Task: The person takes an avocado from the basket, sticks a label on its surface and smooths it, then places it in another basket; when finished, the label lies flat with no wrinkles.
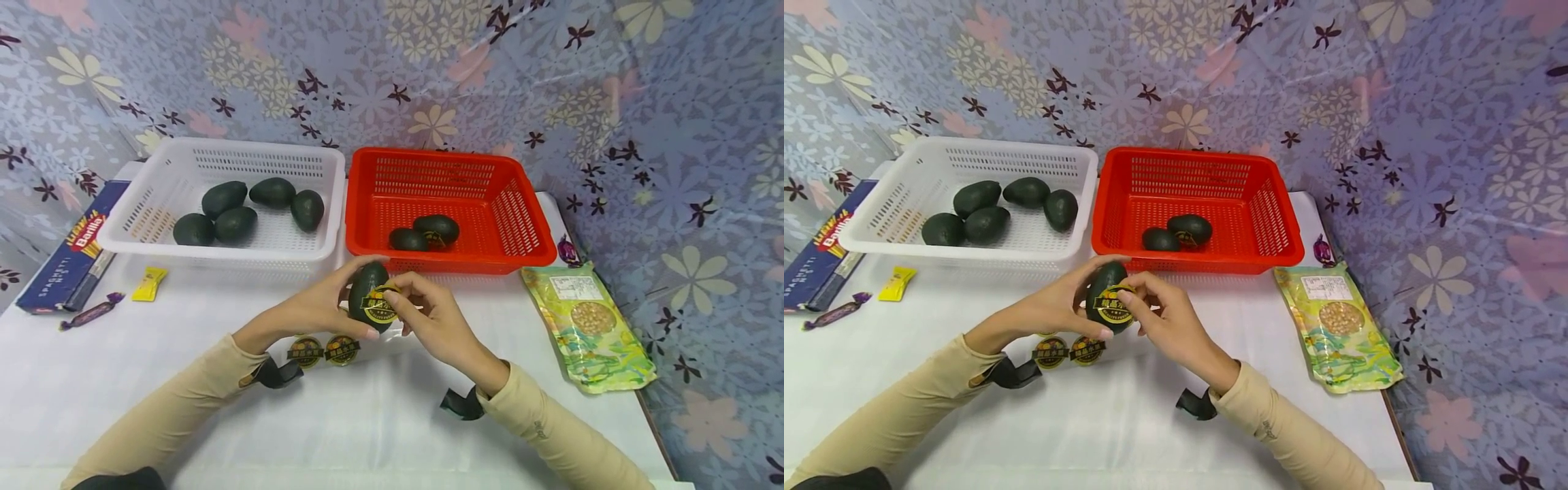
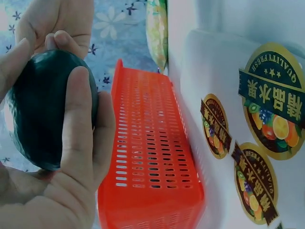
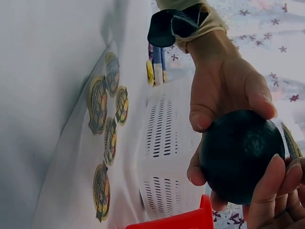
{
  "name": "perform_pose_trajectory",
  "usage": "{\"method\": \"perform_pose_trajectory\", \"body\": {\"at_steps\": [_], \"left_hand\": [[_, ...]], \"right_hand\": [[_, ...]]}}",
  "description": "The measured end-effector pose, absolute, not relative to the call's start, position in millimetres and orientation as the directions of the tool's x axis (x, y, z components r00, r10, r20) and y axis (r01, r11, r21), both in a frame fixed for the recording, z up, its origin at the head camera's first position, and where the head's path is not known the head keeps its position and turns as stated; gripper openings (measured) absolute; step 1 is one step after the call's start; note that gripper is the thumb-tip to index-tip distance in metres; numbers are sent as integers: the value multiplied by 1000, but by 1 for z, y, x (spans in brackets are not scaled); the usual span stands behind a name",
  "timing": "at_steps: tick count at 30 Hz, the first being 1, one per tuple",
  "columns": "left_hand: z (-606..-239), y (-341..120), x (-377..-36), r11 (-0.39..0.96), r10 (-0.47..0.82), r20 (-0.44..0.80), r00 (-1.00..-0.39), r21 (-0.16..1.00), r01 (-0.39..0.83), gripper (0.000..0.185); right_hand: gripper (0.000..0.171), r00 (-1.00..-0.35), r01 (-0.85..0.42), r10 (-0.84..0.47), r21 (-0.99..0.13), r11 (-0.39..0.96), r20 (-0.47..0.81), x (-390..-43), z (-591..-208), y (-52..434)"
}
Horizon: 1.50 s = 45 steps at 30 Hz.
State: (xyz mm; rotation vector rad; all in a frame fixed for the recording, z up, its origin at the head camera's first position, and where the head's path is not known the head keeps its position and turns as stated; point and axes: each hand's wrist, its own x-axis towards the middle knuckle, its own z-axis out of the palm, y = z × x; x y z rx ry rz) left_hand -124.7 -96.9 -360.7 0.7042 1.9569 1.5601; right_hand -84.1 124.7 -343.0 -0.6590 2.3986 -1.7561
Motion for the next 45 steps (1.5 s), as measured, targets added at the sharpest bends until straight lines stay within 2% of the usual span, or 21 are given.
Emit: {"method": "perform_pose_trajectory", "body": {"at_steps": [12,18,22,25,28,31,36,41,45], "left_hand": [[-359,-94,-122,238,663,-86,-743,966,100,106],[-360,-95,-119,219,673,-81,-736,971,93,106],[-360,-96,-118,210,682,-67,-729,972,108,103],[-359,-96,-117,210,684,-50,-728,969,131,91],[-356,-95,-115,221,681,-57,-730,967,130,75],[-354,-96,-113,218,686,-78,-723,971,102,68],[-353,-99,-113,147,724,-74,-686,988,48,66],[-353,-103,-114,64,759,-76,-647,997,-43,63],[-350,-102,-116,-21,748,-12,-664,999,-42,72]], "right_hand": [[15,-914,-323,-358,-880,348,194,-84,-343,121],[33,-890,-400,-370,-843,360,265,-86,-347,120],[42,-895,-381,-377,-847,371,237,-88,-347,121],[44,-905,-346,-376,-858,379,199,-90,-347,122],[45,-905,-312,-391,-886,343,167,-93,-349,125],[44,-890,-278,-430,-928,249,151,-95,-353,127],[43,-873,-191,-471,-978,84,129,-96,-360,129],[43,-860,-121,-501,-993,7,101,-96,-359,132],[45,-859,-63,-508,-998,-9,59,-98,-357,134]]}}
